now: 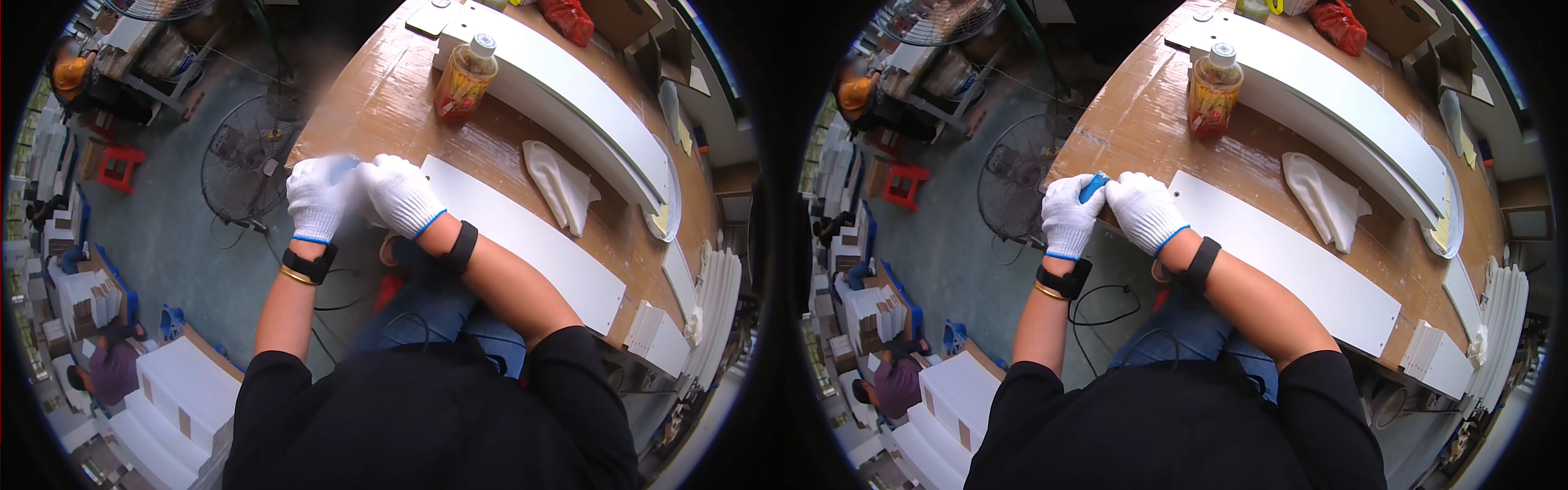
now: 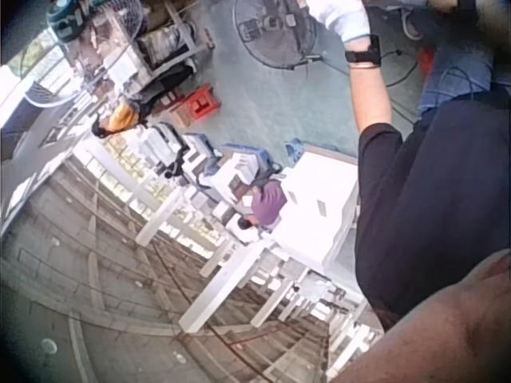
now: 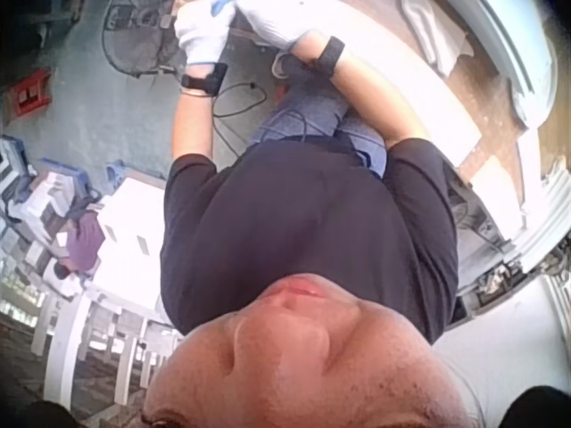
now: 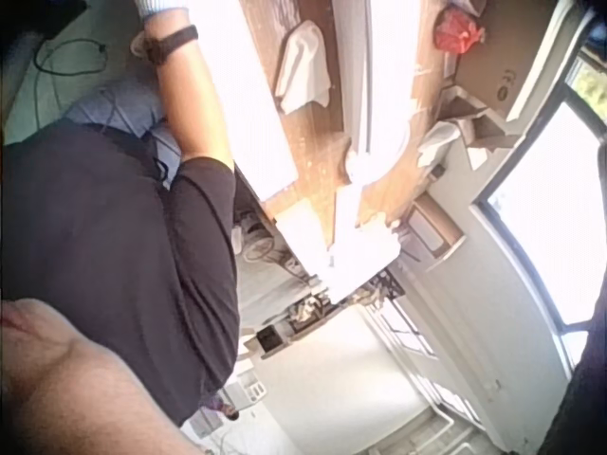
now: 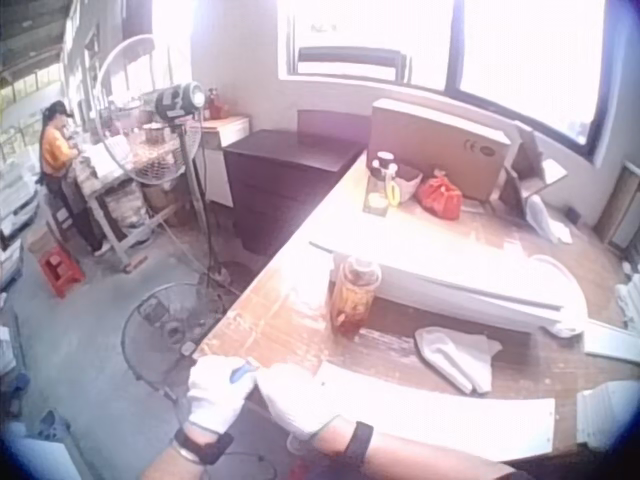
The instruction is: Refurbishing white furniture panels by applying glue, scraping with a tool, and wiping with a cloth.
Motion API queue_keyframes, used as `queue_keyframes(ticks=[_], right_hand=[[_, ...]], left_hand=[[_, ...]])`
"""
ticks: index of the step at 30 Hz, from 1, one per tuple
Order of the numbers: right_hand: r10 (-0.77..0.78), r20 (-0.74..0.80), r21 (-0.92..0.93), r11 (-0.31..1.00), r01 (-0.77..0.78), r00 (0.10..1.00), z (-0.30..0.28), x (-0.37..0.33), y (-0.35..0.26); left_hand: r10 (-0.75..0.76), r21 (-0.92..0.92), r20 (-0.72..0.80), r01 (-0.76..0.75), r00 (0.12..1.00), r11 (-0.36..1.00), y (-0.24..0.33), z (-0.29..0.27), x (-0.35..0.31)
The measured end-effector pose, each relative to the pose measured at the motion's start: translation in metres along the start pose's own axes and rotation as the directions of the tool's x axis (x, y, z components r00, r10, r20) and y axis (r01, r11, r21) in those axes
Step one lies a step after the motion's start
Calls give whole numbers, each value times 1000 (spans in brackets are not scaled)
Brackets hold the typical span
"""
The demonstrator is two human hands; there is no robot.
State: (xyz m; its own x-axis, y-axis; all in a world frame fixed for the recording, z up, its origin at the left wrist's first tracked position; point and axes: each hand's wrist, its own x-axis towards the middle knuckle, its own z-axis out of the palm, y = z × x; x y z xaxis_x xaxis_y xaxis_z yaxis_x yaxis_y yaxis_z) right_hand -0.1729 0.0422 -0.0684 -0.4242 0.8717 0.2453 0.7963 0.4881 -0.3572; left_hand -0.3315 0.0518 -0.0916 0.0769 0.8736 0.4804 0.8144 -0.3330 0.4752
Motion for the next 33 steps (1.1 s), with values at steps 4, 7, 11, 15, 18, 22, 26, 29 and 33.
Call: queue_keyframes(ticks=[4,7,11,15,18,22,26,29,33], right_hand=[[6,38,-24,1000,-6,999,-4,-4,0],[-13,20,-15,1000,13,1000,1,0,3],[-23,5,10,1000,23,1000,-1,-2,4],[-30,53,-9,999,30,998,-3,-2,5],[-33,61,-13,999,34,998,-4,-1,6],[5,122,-11,1000,-4,993,-5,-4,5],[25,127,-14,1000,-24,992,-4,-9,7],[36,131,-34,999,-32,991,-5,-10,8],[9,61,50,999,-12,998,-13,-12,2]], left_hand=[[-32,1,58,32,998,1000,1,-1,-2],[-58,-17,91,59,994,998,2,1,-3],[-81,-22,96,83,992,996,2,0,-3],[-89,-20,102,91,991,996,4,-1,-3],[-92,-56,96,98,991,994,4,0,-3],[-125,-50,94,130,988,990,4,-2,-2],[-160,-27,157,166,974,986,1,-8,4],[-241,-89,173,259,955,962,2,-12,3],[-425,-359,168,457,889,814,-11,-13,-6]])
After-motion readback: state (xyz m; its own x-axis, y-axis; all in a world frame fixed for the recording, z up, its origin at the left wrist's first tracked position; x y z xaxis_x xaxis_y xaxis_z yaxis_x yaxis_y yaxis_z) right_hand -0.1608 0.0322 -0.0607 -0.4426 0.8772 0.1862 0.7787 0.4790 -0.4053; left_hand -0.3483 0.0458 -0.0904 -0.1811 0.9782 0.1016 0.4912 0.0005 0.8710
